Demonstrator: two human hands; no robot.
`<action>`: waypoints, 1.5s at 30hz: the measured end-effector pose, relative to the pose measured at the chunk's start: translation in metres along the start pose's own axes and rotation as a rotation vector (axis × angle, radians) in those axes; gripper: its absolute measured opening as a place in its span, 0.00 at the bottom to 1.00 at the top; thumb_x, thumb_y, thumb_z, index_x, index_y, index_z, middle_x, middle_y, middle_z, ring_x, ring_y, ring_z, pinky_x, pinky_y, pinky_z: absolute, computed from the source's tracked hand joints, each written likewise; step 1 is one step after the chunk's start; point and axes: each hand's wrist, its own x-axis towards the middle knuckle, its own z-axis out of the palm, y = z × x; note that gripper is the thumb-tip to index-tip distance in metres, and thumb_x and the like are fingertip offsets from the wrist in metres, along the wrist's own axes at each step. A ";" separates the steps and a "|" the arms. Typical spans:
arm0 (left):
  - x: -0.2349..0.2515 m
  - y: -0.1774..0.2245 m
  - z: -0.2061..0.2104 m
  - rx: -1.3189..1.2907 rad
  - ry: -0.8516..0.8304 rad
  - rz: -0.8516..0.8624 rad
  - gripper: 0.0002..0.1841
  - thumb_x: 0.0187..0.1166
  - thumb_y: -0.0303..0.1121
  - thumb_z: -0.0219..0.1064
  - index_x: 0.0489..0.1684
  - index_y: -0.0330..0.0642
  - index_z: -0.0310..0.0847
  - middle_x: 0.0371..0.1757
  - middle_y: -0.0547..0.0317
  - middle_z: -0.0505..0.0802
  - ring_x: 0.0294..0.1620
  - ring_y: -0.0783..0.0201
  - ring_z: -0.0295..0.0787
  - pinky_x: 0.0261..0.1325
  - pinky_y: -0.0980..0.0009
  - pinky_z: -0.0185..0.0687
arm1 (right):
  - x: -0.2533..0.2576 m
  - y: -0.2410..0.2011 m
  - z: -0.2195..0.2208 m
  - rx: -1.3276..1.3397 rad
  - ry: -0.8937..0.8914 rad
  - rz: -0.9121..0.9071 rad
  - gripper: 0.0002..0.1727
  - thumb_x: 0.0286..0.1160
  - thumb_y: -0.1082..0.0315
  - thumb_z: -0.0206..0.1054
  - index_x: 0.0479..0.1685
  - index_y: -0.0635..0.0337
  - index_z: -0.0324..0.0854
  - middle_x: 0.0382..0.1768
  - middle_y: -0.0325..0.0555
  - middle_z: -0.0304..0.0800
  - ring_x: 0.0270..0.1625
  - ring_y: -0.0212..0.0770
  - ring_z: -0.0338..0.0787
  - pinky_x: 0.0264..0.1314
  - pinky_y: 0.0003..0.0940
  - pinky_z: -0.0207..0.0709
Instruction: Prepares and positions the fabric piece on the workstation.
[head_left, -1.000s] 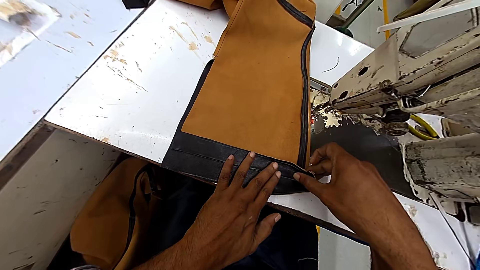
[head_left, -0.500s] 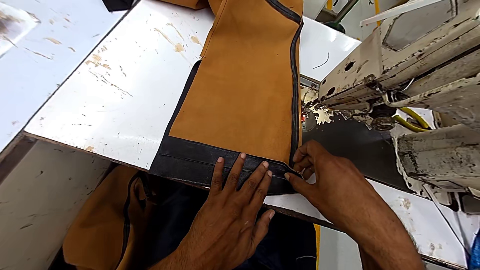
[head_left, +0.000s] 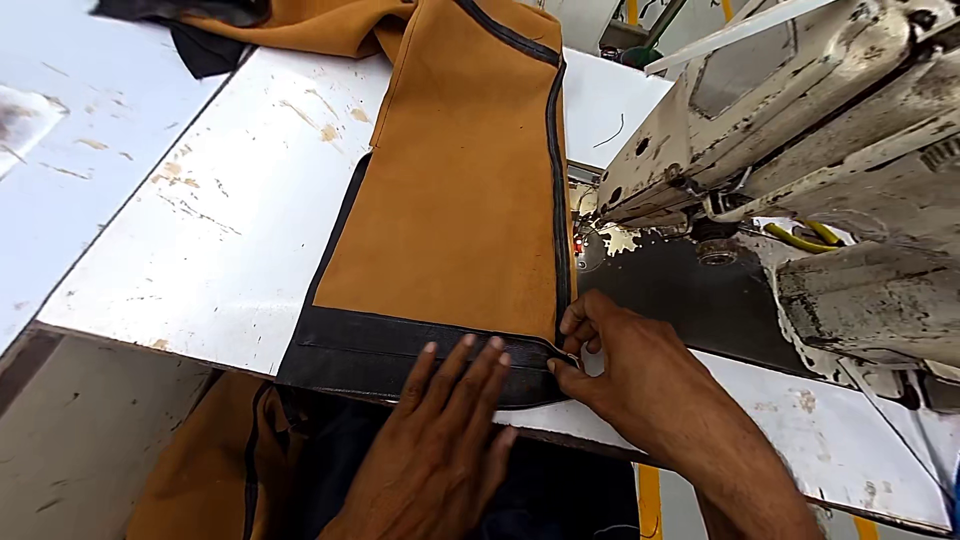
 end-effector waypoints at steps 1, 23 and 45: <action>-0.005 -0.008 -0.006 0.018 0.000 -0.021 0.31 0.90 0.52 0.46 0.84 0.43 0.73 0.86 0.57 0.78 0.89 0.53 0.68 0.89 0.43 0.59 | 0.000 -0.001 0.000 -0.001 -0.004 0.004 0.21 0.56 0.53 0.84 0.47 0.39 0.79 0.29 0.22 0.86 0.37 0.33 0.86 0.48 0.48 0.75; 0.009 0.012 0.010 0.042 0.038 0.015 0.29 0.92 0.47 0.42 0.81 0.43 0.77 0.83 0.60 0.81 0.86 0.55 0.72 0.88 0.47 0.60 | -0.008 0.005 0.032 0.133 0.168 0.030 0.22 0.64 0.37 0.75 0.44 0.41 0.83 0.32 0.26 0.86 0.41 0.35 0.86 0.56 0.52 0.72; -0.009 -0.132 -0.065 0.034 0.196 -0.393 0.27 0.85 0.53 0.57 0.64 0.40 0.89 0.65 0.49 0.92 0.66 0.48 0.89 0.67 0.44 0.83 | -0.063 -0.052 0.035 0.313 0.513 -0.439 0.12 0.80 0.61 0.72 0.50 0.60 0.91 0.57 0.54 0.93 0.66 0.48 0.89 0.72 0.40 0.81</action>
